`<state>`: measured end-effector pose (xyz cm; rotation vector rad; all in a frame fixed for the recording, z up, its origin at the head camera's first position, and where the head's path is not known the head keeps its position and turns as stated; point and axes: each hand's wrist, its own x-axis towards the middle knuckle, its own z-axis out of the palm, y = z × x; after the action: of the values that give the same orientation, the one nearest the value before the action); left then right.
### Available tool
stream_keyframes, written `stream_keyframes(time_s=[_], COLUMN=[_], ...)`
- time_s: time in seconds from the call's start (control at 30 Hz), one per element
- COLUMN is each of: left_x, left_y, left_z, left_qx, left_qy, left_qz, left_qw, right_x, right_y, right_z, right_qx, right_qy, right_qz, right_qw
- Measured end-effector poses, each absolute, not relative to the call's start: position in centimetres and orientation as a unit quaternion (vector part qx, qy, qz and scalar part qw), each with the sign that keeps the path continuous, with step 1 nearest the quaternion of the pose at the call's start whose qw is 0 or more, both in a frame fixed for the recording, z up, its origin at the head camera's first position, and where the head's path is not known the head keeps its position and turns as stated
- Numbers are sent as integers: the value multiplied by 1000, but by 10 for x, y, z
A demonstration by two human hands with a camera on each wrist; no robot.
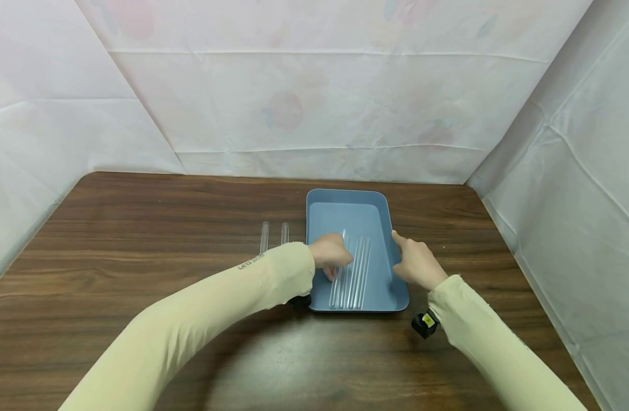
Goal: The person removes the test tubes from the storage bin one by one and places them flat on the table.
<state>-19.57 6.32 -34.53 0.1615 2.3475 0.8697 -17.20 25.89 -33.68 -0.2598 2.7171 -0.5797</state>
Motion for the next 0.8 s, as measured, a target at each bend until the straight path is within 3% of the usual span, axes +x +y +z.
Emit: stream_keyframes(time_s=[0.8], left_x=[-191], left_y=[31], left_z=[-340], left_qx=[78], left_qy=[776], left_qz=[507], left_qw=[367], right_x=[-171], right_y=[261], right_z=[-338], right_qx=[-90], right_qy=[951], right_qz=[-228], right_qw=[188])
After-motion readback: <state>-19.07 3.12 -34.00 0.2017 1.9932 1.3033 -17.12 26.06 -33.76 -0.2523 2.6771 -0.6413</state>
